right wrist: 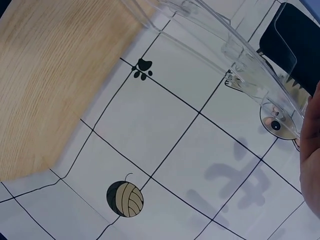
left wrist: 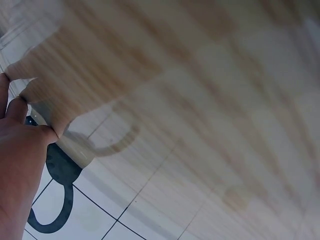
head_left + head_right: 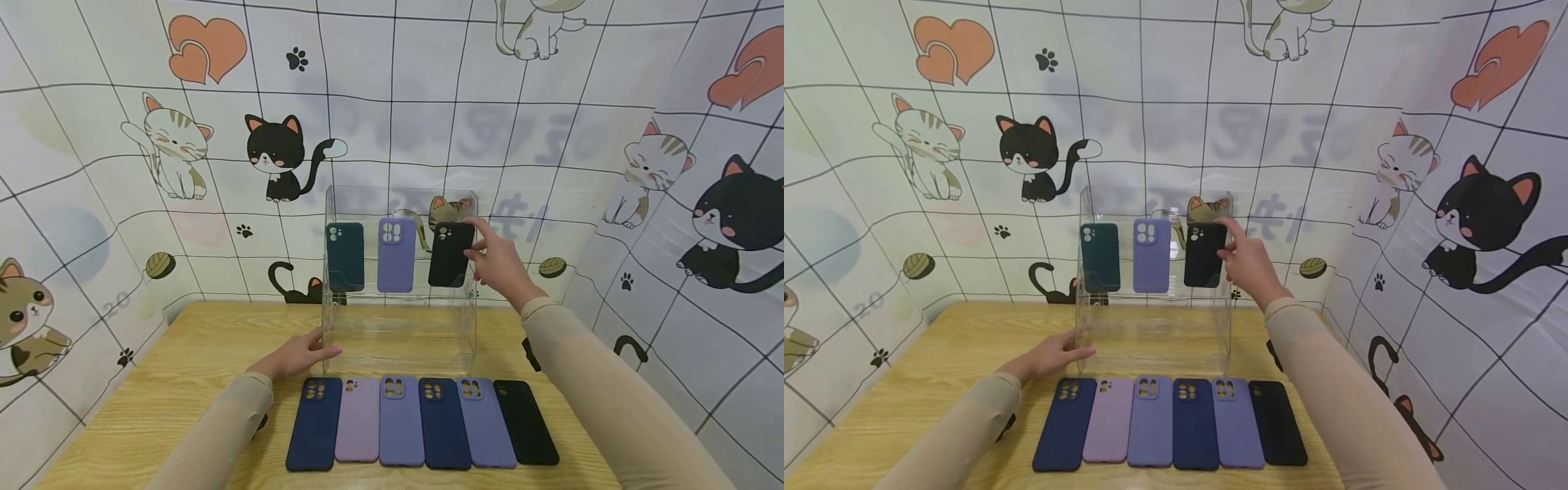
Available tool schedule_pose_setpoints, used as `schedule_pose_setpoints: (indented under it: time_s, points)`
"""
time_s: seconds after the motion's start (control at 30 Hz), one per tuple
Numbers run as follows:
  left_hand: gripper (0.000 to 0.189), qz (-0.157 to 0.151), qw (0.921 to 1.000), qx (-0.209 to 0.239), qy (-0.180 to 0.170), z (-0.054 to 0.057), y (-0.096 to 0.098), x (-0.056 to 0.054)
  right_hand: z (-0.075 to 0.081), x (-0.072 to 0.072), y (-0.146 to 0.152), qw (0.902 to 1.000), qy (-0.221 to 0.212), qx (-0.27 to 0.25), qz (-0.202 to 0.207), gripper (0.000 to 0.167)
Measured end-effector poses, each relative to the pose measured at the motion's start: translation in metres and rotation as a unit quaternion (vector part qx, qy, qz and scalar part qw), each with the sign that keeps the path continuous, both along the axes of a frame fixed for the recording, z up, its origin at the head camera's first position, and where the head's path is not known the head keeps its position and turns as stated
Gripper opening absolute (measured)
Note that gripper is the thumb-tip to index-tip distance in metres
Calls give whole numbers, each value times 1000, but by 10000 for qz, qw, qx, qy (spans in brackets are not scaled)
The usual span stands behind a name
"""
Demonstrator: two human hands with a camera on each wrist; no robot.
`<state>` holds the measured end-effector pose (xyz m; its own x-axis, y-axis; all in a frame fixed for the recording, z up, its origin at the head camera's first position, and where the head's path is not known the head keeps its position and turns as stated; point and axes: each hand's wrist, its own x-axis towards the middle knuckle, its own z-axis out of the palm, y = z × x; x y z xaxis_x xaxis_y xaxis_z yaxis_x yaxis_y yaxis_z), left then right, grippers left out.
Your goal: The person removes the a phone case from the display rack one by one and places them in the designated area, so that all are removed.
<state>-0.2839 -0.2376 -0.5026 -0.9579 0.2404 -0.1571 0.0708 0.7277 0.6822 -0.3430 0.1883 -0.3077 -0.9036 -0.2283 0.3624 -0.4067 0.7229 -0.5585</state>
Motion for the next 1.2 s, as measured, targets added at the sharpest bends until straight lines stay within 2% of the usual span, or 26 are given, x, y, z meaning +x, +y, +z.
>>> schedule_pose_setpoints:
  time_s: [0.27, 0.47, 0.6, 0.93, 1.2]
  points:
    - [101, -10, 10000, -69, 39, -3, -1, -2, 15, 6, 7, 9989, 192, -402, -110, 66]
    - [102, -16, 9999, 76, -69, -1, -1, 0, 20, 8, 8, 9978, 186, -586, -255, 66]
    - [102, -3, 9999, 101, -96, -2, -1, 1, 21, 10, 6, 9974, 137, -691, -175, 67]
    - [102, -13, 10000, 79, -60, -2, -2, 1, 17, 20, -6, 9943, -33, -1006, 350, 73]
    - [102, -21, 10000, 78, -54, -3, -2, 0, 8, 35, -13, 9940, -380, -944, 412, 60]
